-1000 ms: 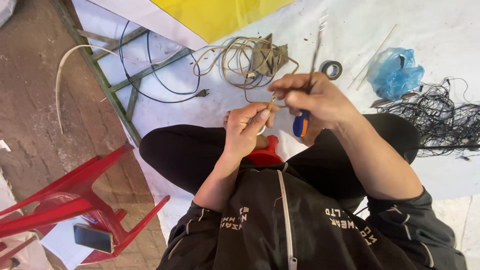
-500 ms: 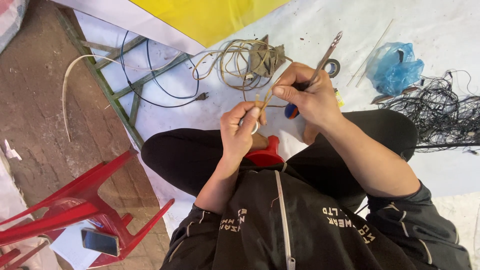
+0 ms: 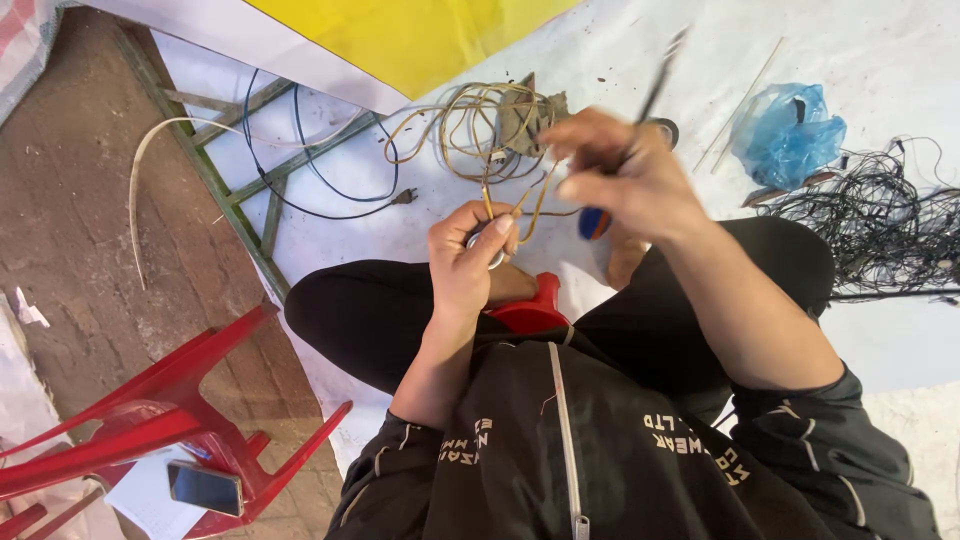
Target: Wiring a light socket by stripping wires and securing them with a screwdriver
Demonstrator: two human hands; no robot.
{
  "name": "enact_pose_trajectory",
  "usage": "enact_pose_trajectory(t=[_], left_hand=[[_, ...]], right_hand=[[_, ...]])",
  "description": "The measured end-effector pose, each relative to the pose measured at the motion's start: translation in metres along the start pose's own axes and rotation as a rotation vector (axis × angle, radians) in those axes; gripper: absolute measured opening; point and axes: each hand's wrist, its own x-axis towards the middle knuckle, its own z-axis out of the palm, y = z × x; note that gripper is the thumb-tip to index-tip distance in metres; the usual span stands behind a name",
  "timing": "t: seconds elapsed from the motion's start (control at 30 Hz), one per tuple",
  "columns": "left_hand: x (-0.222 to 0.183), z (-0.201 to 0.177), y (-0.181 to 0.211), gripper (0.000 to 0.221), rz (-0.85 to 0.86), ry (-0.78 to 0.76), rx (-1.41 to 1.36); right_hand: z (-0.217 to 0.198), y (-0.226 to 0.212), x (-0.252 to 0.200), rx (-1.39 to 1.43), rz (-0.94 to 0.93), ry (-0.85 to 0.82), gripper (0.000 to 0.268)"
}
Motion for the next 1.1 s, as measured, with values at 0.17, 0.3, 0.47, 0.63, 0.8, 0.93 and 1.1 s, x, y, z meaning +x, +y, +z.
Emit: enact_pose_trajectory(t=[0.17,0.3,0.47,0.63,0.8,0.93,1.1], left_hand=[[-0.003,0.004,-0.005,0.011,-0.056,-0.047,-0.059],[0.0,0.011,0.006,0.011,-0.042,-0.109,-0.02],[0.002,0.014,0.008,0.013,0.008,-0.136,0.103],[0.003,0.016,0.013,0.013,0.054,-0.128,0.155],[0.001,0.016,0.02,0.01,0.069,-0.127,0.227],[-0.003,0.002,0.003,0.011,-0.037,-0.057,0.091],[0.002,0.0,0.003,0.012,-0.074,-0.069,0.035]], right_hand=[[0.013,0.003,0.0,0.011,-0.065,-0.058,0.015],[0.012,0.01,-0.003,0.07,-0.075,-0.015,0.016],[0.016,0.014,-0.007,0.12,-0.06,0.029,0.021],[0.016,0.012,-0.008,0.113,-0.032,0.072,0.025],[0.004,-0.012,-0.003,-0.127,0.182,0.227,0.03],[-0.037,-0.005,0.003,0.145,0.013,0.334,0.025],[0.009,0.029,-0.002,0.308,0.172,-0.021,0.039]])
